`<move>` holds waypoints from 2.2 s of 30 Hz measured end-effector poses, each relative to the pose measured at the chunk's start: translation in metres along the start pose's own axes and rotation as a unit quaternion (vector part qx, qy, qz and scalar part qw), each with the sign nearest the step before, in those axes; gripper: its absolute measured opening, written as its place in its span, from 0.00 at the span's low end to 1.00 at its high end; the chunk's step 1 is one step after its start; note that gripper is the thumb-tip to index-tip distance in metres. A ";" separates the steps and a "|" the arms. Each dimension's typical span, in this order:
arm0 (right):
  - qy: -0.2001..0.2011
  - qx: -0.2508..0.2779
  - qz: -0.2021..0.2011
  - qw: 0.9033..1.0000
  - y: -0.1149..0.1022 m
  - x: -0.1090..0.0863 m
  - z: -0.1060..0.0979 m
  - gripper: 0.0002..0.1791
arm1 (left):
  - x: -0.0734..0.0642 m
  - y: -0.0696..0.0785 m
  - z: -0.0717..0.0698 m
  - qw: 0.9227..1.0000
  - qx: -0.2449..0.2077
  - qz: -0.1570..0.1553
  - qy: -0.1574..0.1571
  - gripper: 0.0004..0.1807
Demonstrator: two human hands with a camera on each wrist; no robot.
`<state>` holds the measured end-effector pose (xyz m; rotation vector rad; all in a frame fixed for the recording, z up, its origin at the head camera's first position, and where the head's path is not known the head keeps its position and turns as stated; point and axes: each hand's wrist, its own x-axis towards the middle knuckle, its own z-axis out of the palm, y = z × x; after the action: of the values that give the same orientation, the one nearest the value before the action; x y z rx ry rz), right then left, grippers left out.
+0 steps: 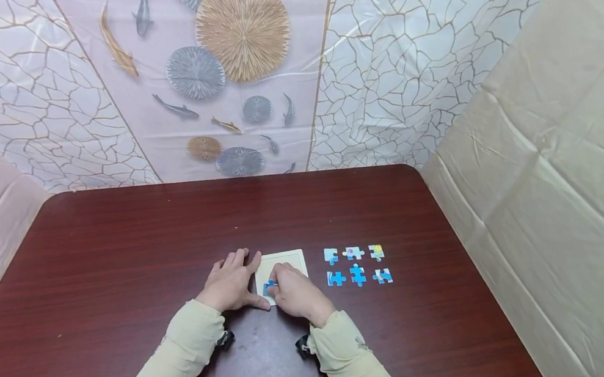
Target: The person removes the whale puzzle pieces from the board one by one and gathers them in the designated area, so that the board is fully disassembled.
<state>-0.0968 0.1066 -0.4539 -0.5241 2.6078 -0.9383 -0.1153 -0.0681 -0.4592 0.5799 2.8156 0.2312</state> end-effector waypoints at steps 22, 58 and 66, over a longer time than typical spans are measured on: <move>0.128 0.063 0.087 0.986 0.029 -0.061 -0.035 0.05 | 0.002 0.000 -0.001 1.000 -0.004 -0.007 -0.020 0.65; 0.111 -0.010 0.225 0.968 0.069 -0.086 -0.034 0.05 | 0.002 -0.002 -0.001 0.999 -0.022 -0.012 -0.022 0.64; 0.101 -0.017 0.233 0.967 0.068 -0.085 -0.035 0.06 | 0.001 -0.001 0.000 0.999 -0.027 -0.009 -0.020 0.64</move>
<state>-0.0517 0.2115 -0.4582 0.1917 2.7426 -0.8207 -0.1169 -0.0690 -0.4592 0.5402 2.7656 0.2875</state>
